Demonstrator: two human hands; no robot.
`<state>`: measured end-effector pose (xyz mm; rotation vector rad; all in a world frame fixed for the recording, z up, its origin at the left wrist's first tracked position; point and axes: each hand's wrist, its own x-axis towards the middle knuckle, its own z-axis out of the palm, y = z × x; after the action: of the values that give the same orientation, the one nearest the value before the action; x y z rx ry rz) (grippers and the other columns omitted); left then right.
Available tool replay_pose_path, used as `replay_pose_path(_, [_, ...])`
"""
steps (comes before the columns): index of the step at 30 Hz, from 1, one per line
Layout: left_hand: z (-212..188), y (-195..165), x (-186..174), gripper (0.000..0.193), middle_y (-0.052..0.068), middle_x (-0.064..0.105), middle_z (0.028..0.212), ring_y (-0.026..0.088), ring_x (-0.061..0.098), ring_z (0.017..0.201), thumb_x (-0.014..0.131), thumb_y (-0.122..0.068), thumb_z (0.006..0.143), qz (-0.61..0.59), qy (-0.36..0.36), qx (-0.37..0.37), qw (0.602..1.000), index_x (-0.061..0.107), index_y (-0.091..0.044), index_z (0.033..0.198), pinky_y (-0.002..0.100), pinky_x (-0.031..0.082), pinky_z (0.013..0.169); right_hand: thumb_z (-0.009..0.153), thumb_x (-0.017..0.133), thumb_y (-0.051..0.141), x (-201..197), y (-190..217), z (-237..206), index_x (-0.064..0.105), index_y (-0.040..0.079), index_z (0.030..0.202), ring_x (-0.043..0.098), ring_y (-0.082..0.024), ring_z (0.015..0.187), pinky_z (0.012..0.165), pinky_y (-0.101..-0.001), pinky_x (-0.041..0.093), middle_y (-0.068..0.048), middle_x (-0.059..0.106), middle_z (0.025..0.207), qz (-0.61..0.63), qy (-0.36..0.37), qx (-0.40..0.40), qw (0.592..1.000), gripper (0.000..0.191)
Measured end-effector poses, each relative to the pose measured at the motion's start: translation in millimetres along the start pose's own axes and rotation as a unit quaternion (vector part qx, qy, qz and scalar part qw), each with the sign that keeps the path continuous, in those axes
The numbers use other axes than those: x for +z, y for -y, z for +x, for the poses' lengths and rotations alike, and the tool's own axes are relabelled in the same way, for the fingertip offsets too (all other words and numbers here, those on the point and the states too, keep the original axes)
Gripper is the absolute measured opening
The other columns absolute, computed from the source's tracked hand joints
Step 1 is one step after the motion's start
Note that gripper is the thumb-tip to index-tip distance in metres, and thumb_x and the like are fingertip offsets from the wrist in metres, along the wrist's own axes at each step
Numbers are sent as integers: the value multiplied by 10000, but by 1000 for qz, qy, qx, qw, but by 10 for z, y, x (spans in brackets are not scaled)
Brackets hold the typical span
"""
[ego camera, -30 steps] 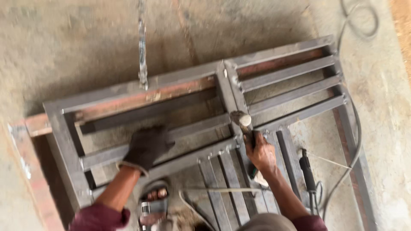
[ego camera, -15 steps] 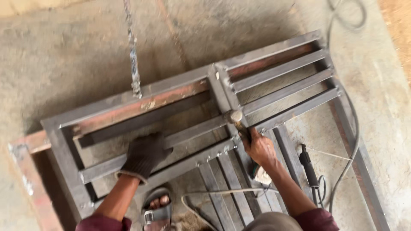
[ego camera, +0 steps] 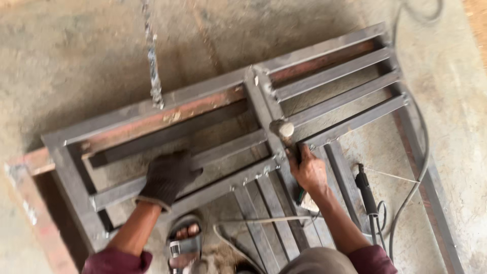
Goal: The person positions metal bars inside a rectangular steel frame lying on the workshop floor, hammering each bar to seat it flush in the frame. They measure the assembly with a tape measure, reposition bars by hand, and weld the joints with a welding torch, producing sparks at the frame corners.
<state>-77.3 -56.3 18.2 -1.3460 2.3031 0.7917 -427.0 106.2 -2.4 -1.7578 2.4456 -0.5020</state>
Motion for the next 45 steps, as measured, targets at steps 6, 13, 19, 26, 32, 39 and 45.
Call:
replay_pose_path(6, [-15,-34,7,534,143,753,937,342,742,878,725,-591,777,3,-52,27,998,696,-127,1040,486,599,797,973,667,411,-40,8,7,607,68,975,693,-430,682,554,-523,538,-202,716,774,0,70,17,997,348])
replay_pose_path(13, [15,-23,53,533,144,758,1009,359,734,939,723,-588,772,-12,-46,12,999,695,-157,1085,503,588,844,927,728,459,-207,-37,51,640,56,1041,704,-390,741,625,-493,557,-172,718,859,-54,31,82,995,428])
replay_pose_path(19, [34,-30,88,561,133,758,1027,336,742,950,694,-615,813,23,-6,-8,1000,672,-156,1134,481,601,839,891,772,428,-235,-99,23,675,88,1129,712,-353,866,701,-477,563,-126,716,1000,-29,7,110,993,426])
replay_pose_path(26, [51,-73,57,600,106,752,1053,307,751,929,671,-632,823,35,2,-14,999,636,-169,1203,466,609,817,865,788,436,-180,-141,43,684,98,1162,647,-359,1040,852,-491,539,-142,662,1082,-72,7,116,991,461])
replay_pose_path(32, [59,-91,19,590,95,744,1069,298,745,943,664,-638,829,41,2,-19,999,637,-175,1194,460,608,820,917,641,506,-71,299,282,592,127,1437,334,-381,1377,1090,-654,300,-198,457,1472,-143,138,-39,979,645])
replay_pose_path(39, [74,-62,84,582,106,750,1061,299,747,940,669,-634,830,45,-3,-13,999,646,-165,1174,462,607,823,960,453,658,140,613,359,507,110,1466,83,-307,1566,1249,-618,65,-147,225,1667,-172,199,-120,957,749])
replay_pose_path(45, [74,-68,102,589,96,748,1074,301,749,941,671,-649,819,68,-9,-17,997,650,-177,1171,458,610,819,982,429,625,126,559,307,486,86,1503,149,-294,1563,1248,-627,83,-126,296,1633,-202,164,-171,950,751])
